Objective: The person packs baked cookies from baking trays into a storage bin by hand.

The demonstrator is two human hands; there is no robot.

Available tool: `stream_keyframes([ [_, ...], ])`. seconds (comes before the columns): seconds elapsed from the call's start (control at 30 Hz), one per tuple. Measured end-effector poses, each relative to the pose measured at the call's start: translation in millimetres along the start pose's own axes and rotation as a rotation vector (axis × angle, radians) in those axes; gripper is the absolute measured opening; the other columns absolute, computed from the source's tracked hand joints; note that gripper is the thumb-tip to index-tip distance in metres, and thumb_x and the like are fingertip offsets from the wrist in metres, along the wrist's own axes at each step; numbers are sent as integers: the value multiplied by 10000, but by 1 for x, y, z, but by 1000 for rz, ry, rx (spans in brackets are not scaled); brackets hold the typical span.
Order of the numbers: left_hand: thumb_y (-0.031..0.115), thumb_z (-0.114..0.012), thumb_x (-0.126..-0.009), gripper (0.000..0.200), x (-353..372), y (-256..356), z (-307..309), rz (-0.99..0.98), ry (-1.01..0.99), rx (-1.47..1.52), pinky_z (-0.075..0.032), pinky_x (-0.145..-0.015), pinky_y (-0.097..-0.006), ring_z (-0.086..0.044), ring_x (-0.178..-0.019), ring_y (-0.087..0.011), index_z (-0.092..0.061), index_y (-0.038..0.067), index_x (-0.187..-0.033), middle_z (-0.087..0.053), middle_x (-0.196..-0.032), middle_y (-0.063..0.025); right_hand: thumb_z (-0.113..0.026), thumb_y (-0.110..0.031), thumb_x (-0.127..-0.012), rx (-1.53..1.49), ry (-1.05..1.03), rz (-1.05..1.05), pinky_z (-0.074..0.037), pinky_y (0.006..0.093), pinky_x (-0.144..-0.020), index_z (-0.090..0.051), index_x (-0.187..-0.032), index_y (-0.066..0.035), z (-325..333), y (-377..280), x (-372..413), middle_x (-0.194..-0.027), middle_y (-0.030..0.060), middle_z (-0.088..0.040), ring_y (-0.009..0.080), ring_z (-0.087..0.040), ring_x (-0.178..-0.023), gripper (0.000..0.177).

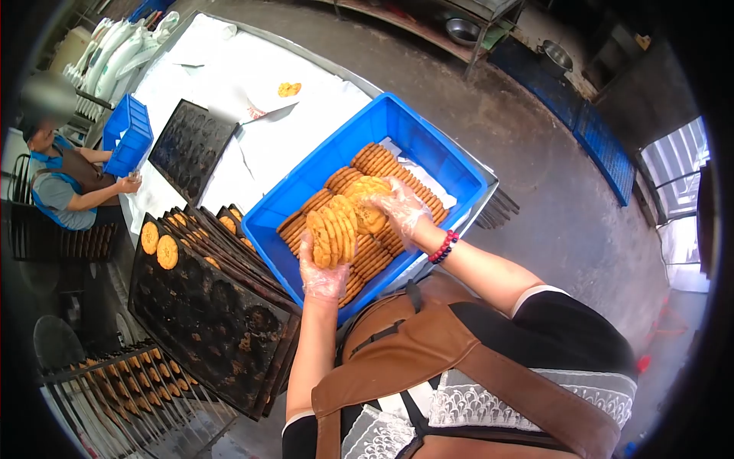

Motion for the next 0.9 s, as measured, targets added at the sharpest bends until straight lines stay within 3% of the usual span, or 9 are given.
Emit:
stream_keyframes([
  [0.13, 336, -716, -1036, 573, -3, -6, 12, 81, -16, -214, -544, -1174, -519, -685, -1337, -337, -608, 27, -1506, -696, -1473, -154, -688, -363, -1076, 415, 84, 390, -486, 354, -1157, -604, -1503, -42, 19, 59, -27, -1448, 123, -683, 220, -628, -1339, 541],
  [0.23, 257, -716, -1042, 515, 5, -12, -9, 76, -141, -232, -579, -1142, -474, -689, -1336, -283, -606, 55, -1503, -697, -1458, -132, -576, -299, -1166, 446, -121, 130, -464, 421, -1237, -566, -1558, -1, -1, 49, -24, -1569, 180, -609, 275, -570, -1453, 493],
  [0.27, 249, -737, -1040, 508, -4, -13, 14, 46, -115, -284, -581, -1135, -453, -686, -1337, -263, -611, 78, -1502, -700, -1453, -108, -681, -374, -1103, -317, -301, 130, -503, 420, -1190, -609, -1522, -6, -8, 92, -40, -1529, 191, -633, 273, -615, -1389, 562],
  [0.33, 239, -742, -1053, 491, -18, -17, 32, 55, -141, -398, -580, -1128, -432, -683, -1337, -236, -613, 92, -1503, -693, -1462, -77, -798, -313, -1003, 148, -42, 170, -565, 404, -981, -728, -1247, 0, -1, 51, -24, -1265, 149, -737, 260, -705, -1126, 403],
  [0.43, 236, -741, -1053, 500, -9, -20, 17, 124, -225, -381, -581, -1124, -440, -679, -1346, -236, -607, 96, -1514, -684, -1474, -78, -805, -258, -971, -204, -182, 51, -571, 402, -923, -723, -1176, -2, -13, 60, -27, -1138, 126, -752, 260, -714, -1030, 338],
  [0.57, 246, -750, -1039, 499, -11, -23, 50, 164, -117, -286, -558, -1139, -480, -672, -1347, -248, -608, 109, -1498, -683, -1463, -77, -777, -192, -910, 532, 39, -14, -578, 460, -935, -751, -1150, -11, -9, 37, -20, -1097, 192, -770, 363, -728, -1022, 301],
  [0.7, 339, -729, -1045, 550, -11, -29, 61, 124, -9, -425, -544, -1156, -512, -680, -1339, -277, -604, 71, -1509, -702, -1464, -105, -704, -209, -882, 1122, -159, 893, -562, 521, -839, -793, -1034, -146, -38, 6, 25, -896, 206, -739, 432, -708, -954, 187],
  [0.87, 306, -638, -1050, 626, -42, -40, 83, 373, -237, -210, -567, -1131, -540, -657, -1364, -380, -520, 0, -1583, -650, -1517, -219, -713, -336, -942, 1020, 6, 727, -555, 527, -842, -750, -1016, -82, -29, 70, -26, -879, 219, -693, 416, -695, -906, 266],
  [0.9, 290, -644, -1046, 620, -49, -29, 101, 348, -155, -233, -571, -1123, -537, -660, -1358, -378, -521, 2, -1580, -651, -1513, -217, -745, -438, -930, 760, 31, 95, -557, 537, -912, -743, -1070, -29, -5, 115, -65, -962, 248, -717, 438, -710, -1019, 432],
])
Point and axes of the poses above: each hand's wrist, its own x-axis away from the middle knuckle, its own z-axis out of the back of the hand, y = z × x, the point moved 10 cm from there along -x, towards the middle knuckle
